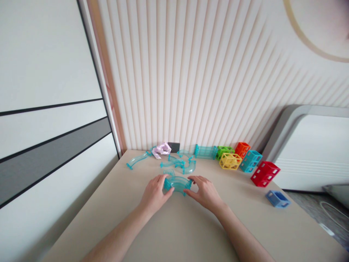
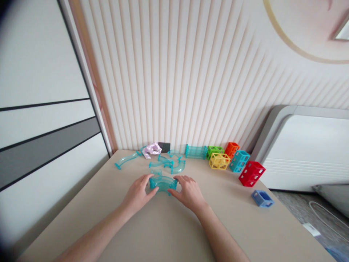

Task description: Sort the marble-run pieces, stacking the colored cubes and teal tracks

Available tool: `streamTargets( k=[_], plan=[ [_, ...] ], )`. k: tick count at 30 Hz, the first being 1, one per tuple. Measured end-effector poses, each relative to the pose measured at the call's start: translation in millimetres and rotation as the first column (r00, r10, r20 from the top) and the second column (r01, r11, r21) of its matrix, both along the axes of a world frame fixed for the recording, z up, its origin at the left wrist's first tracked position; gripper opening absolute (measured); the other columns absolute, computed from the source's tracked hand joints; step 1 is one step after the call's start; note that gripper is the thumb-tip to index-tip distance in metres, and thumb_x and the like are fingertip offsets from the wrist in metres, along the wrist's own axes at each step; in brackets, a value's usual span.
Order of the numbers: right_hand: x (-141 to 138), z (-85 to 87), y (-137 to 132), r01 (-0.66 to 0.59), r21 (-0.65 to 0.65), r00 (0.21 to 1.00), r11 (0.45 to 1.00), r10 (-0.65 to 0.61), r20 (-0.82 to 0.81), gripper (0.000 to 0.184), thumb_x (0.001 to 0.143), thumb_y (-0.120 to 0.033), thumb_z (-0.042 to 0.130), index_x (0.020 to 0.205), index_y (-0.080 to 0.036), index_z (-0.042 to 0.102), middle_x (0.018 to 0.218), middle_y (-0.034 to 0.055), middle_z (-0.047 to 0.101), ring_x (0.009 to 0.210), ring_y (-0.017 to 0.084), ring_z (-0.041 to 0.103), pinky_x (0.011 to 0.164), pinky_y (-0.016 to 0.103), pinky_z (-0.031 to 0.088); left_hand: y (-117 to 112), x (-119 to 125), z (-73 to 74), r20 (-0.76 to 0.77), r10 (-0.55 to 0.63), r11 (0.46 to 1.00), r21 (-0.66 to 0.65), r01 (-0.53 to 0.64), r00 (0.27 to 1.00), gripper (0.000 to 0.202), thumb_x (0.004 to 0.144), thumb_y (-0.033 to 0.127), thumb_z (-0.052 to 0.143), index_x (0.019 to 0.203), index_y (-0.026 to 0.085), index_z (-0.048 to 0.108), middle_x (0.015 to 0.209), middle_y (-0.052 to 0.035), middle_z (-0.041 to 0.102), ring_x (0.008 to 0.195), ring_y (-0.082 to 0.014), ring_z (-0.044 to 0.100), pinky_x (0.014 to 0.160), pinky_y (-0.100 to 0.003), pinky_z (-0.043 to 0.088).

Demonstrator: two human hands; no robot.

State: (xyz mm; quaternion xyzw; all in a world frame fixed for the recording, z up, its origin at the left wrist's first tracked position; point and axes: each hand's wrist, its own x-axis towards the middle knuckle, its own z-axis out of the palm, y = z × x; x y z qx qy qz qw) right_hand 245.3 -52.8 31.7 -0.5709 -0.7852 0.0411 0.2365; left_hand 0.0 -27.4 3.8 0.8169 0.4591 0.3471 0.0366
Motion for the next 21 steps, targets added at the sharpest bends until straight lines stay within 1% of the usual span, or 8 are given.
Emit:
streamTargets(
  k=[8,11,15,18,21],
  plan=[
    [-3.8,9.3,-2.8,0.003,-0.027,1.0,1.0,-0.003,0.027,0.037,0.083,-0.047,0.069,0.11,-0.022,0.067,0.097,0.007,0.074,0.089,0.024,0.07,0.081,0.033,0.051,-0.8,0.5,1.9,0.012,0.003,1.0,0.003,-0.003,1.0,0.038,0.085,0.032,0.065,0.12,0.021,0.053,0.108,-0.0087,0.07,0.098,-0.026,0.069,0.085,-0.04,0.057],
    [-2.7,8.3,-2.4,-0.001,-0.02,1.0,1.0,0.001,0.032,0.038,0.083,-0.047,0.07,0.111,-0.021,0.067,0.097,0.0075,0.074,0.089,0.024,0.07,0.081,0.034,0.051,-1.1,0.9,2.9,0.005,0.004,1.0,0.0,-0.004,1.0,0.039,0.085,0.032,0.065,0.12,0.02,0.053,0.108,-0.009,0.07,0.098,-0.0262,0.069,0.085,-0.04,0.057],
    [-0.3,4.3,-0.7,-0.013,0.003,0.999,1.0,0.012,0.037,0.038,0.083,-0.051,0.068,0.108,-0.022,0.068,0.097,0.008,0.073,0.089,0.024,0.069,0.082,0.034,0.051,-1.4,0.5,3.5,0.0,0.008,1.0,-0.01,-0.008,1.0,0.039,0.085,0.033,0.064,0.12,0.02,0.053,0.108,-0.0093,0.07,0.098,-0.0264,0.068,0.086,-0.041,0.057],
    [0.3,3.3,0.0,-0.011,0.003,0.999,1.0,0.011,0.037,0.046,0.082,-0.053,0.069,0.116,-0.021,0.066,0.098,0.0084,0.074,0.09,0.024,0.069,0.083,0.035,0.051,-1.1,0.1,2.3,-0.003,0.004,1.0,-0.006,-0.004,1.0,0.039,0.085,0.033,0.064,0.12,0.019,0.053,0.108,-0.0097,0.07,0.097,-0.0265,0.069,0.085,-0.041,0.057],
    [-0.2,4.5,-0.4,-0.005,-0.009,1.0,1.0,0.005,0.03,0.059,0.08,-0.053,0.071,0.129,-0.022,0.06,0.099,0.0079,0.074,0.088,0.024,0.07,0.081,0.035,0.052,-0.5,-0.2,0.3,-0.007,0.007,1.0,0.006,-0.006,1.0,0.04,0.085,0.033,0.064,0.121,0.02,0.053,0.11,-0.0102,0.07,0.098,-0.0267,0.069,0.085,-0.041,0.057]
  ],
)
